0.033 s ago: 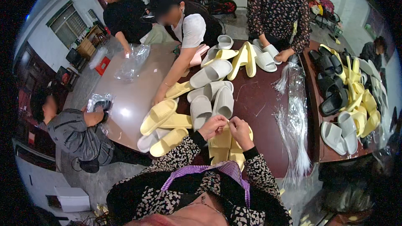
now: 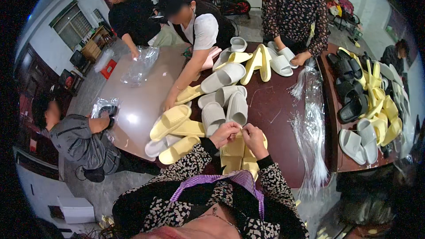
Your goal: The person pairs slippers on a table, fastens each pair together with plastic ties by hand, trims the ties using scissors, and arranges the slippers on the table.
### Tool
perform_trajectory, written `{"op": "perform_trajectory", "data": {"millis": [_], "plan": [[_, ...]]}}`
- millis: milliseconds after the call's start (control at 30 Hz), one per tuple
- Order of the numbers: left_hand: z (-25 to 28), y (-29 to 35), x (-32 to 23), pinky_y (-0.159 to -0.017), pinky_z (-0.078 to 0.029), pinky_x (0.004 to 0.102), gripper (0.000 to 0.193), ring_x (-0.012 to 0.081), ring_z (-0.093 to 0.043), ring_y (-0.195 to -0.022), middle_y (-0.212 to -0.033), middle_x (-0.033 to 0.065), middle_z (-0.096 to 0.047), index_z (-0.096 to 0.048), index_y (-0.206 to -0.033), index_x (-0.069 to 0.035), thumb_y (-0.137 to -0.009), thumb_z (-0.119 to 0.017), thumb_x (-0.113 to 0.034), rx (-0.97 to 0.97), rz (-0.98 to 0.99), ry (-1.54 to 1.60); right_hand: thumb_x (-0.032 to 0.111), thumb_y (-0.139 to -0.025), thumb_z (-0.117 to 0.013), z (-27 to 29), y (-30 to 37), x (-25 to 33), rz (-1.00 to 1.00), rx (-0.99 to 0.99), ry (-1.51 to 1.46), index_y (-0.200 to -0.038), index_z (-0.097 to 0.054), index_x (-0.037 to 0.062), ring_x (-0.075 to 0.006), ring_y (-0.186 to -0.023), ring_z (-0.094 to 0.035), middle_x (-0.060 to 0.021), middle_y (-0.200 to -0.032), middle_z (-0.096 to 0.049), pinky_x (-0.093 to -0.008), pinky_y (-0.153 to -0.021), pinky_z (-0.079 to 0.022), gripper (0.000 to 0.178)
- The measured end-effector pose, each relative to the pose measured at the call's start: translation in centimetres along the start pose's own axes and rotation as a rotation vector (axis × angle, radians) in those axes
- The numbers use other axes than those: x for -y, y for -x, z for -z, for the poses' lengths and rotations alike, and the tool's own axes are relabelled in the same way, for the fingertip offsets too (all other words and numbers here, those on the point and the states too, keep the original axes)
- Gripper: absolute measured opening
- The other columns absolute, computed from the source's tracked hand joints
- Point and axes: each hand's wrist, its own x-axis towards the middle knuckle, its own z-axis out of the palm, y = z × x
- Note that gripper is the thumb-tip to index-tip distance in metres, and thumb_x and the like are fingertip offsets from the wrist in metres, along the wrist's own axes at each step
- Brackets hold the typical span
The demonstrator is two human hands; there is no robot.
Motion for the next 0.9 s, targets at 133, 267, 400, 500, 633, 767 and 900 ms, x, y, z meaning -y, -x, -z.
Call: {"op": "perform_trajectory", "data": {"millis": [133, 267, 400, 500, 633, 767, 900], "plan": [[-0.2, 0.2, -0.4, -0.047, -0.032, 0.0177, 0.002, 0.0031, -0.041, -0.053, -0.065, -0.0045, -0.049, -0.054, -0.084, -0.009, -0.083, -0.056, -0.009, 0.004, 0.011, -0.017, 0.01, -0.077, -0.058, -0.1, -0.2, 0.0, 0.041, -0.002, 0.036, -0.074, -0.057, 0.003, -0.0324, -0.061, -0.059, -0.0165, -0.065, -0.059, -0.0393, -0.054, -0.045, 0.008], [-0.1, -0.1, -0.7, -0.05, -0.035, 0.0176, 0.004, 0.004, -0.045, -0.056, -0.068, -0.0032, -0.051, -0.055, -0.085, -0.007, -0.082, -0.057, -0.009, 0.003, 0.006, -0.065, 0.01, -0.078, -0.058, 0.0, -0.4, 0.4, -0.01, -0.006, -0.019, -0.075, -0.058, 0.0031, -0.0327, -0.061, -0.059, -0.017, -0.066, -0.059, -0.0394, -0.054, -0.045, 0.007], [0.6, -0.6, 0.0, -0.056, -0.041, 0.0188, 0.015, 0.006, -0.051, -0.065, -0.079, 0.0006, -0.056, -0.056, -0.096, -0.003, -0.082, -0.057, -0.009, -0.034, -0.114, -0.274, 0.009, -0.078, -0.057, 0.1, -0.6, 0.4, -0.052, -0.022, -0.02, -0.076, -0.059, 0.0026, -0.0334, -0.062, -0.059, -0.0177, -0.066, -0.058, -0.0399, -0.055, -0.045, 0.007], [0.2, -0.7, -0.3, -0.062, -0.044, 0.0202, 0.025, 0.0072, -0.054, -0.073, -0.089, 0.0034, -0.057, -0.055, -0.106, -0.001, -0.083, -0.057, -0.01, -0.085, -0.332, -0.418, 0.009, -0.079, -0.056, 1.0, -0.6, -0.9, -0.086, -0.027, 0.053, -0.077, -0.06, 0.0017, -0.0342, -0.062, -0.059, -0.0182, -0.066, -0.058, -0.04, -0.056, -0.046, 0.008], [-0.7, 1.3, -7.0, -0.072, -0.046, 0.0212, 0.037, 0.0061, -0.055, -0.086, -0.11, 0.0041, -0.055, -0.048, -0.12, -0.003, -0.083, -0.055, -0.005, 0.063, -0.354, -0.568, 0.008, -0.079, -0.055, 2.2, 0.3, -4.7, -0.096, -0.072, 0.199, -0.082, -0.06, 0.0002, -0.0343, -0.067, -0.06, -0.0191, -0.069, -0.059, -0.0401, -0.059, -0.046, 0.01], [-4.1, 8.7, -20.6, -0.076, -0.045, 0.0231, 0.047, 0.0114, -0.055, -0.09, -0.115, 0.0075, -0.053, -0.042, -0.127, -0.006, -0.084, -0.059, -0.008, 0.232, -0.606, -0.536, 0.008, -0.079, -0.055, 2.7, 1.1, -5.2, -0.125, -0.058, 0.273, -0.09, -0.06, -0.0004, -0.0353, -0.075, -0.06, -0.0201, -0.078, -0.061, -0.0395, -0.064, -0.047, 0.015], [-8.2, 16.1, -31.1, -0.085, -0.042, 0.0356, 0.056, 0.0213, -0.053, -0.092, -0.112, 0.0141, -0.052, -0.034, -0.133, -0.003, -0.083, -0.053, -0.022, 0.636, -1.119, -0.498, 0.008, -0.079, -0.055, 2.5, 2.1, -5.7, -0.085, -0.122, 0.31, -0.096, -0.06, 0.0003, -0.0353, -0.082, -0.06, -0.0204, -0.087, -0.061, -0.0391, -0.07, -0.048, 0.019]]}}
